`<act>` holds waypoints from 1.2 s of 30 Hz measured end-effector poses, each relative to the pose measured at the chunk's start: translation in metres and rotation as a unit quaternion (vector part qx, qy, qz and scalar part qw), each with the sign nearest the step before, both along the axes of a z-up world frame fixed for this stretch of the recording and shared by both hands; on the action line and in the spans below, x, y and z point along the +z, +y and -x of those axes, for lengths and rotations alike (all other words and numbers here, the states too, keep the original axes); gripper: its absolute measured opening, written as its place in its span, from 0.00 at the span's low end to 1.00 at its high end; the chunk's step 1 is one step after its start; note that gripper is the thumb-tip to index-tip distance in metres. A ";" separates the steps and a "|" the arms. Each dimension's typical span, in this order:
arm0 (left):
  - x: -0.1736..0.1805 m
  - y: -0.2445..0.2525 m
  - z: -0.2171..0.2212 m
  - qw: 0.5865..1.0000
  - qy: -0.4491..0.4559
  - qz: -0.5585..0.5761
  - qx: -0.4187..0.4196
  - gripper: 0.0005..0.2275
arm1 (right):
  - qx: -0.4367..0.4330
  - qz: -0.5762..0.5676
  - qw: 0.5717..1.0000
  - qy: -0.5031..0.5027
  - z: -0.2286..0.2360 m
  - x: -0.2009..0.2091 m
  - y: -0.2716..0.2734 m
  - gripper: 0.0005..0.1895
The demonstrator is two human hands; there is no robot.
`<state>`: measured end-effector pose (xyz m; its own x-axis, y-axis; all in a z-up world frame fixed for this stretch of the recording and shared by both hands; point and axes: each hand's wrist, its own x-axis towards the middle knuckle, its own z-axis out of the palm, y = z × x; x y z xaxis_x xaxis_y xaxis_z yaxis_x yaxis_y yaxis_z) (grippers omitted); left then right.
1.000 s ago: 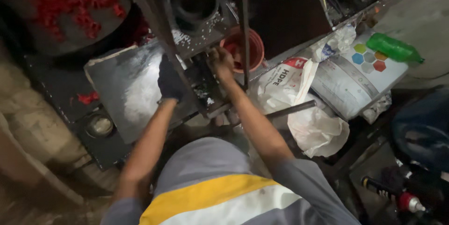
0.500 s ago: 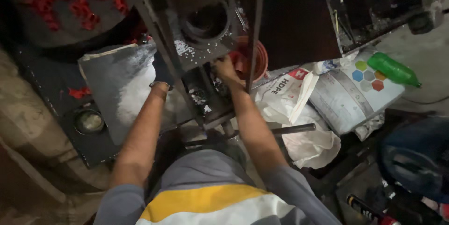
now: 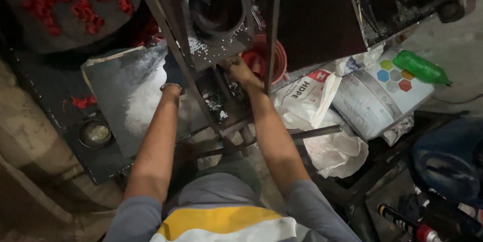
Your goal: The person operates a manual press machine in a workshop. They place a white rectangular object into the press, activate the machine using a lever, and remove the processed object. This cycle is repeated multiple times.
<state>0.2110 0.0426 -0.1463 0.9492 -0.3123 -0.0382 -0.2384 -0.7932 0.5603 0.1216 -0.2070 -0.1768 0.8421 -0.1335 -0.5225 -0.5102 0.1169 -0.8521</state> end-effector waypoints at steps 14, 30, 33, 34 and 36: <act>0.093 0.100 0.058 0.961 0.074 0.261 0.053 0.53 | -0.143 0.296 0.910 -0.253 0.082 0.126 0.062 0.14; 0.056 0.213 0.174 0.852 0.206 0.416 0.242 0.22 | 0.306 0.550 0.740 -0.237 0.081 0.183 0.270 0.58; 0.048 0.218 0.165 0.893 0.182 0.340 0.232 0.20 | 0.340 0.550 0.755 -0.111 0.056 0.176 0.294 0.63; 0.042 0.218 0.160 0.926 0.108 0.295 0.208 0.20 | 0.339 0.534 0.769 -0.096 0.050 0.175 0.297 0.63; 0.026 0.220 0.148 0.968 0.057 0.199 0.146 0.18 | 0.341 0.506 0.790 -0.062 0.040 0.174 0.297 0.62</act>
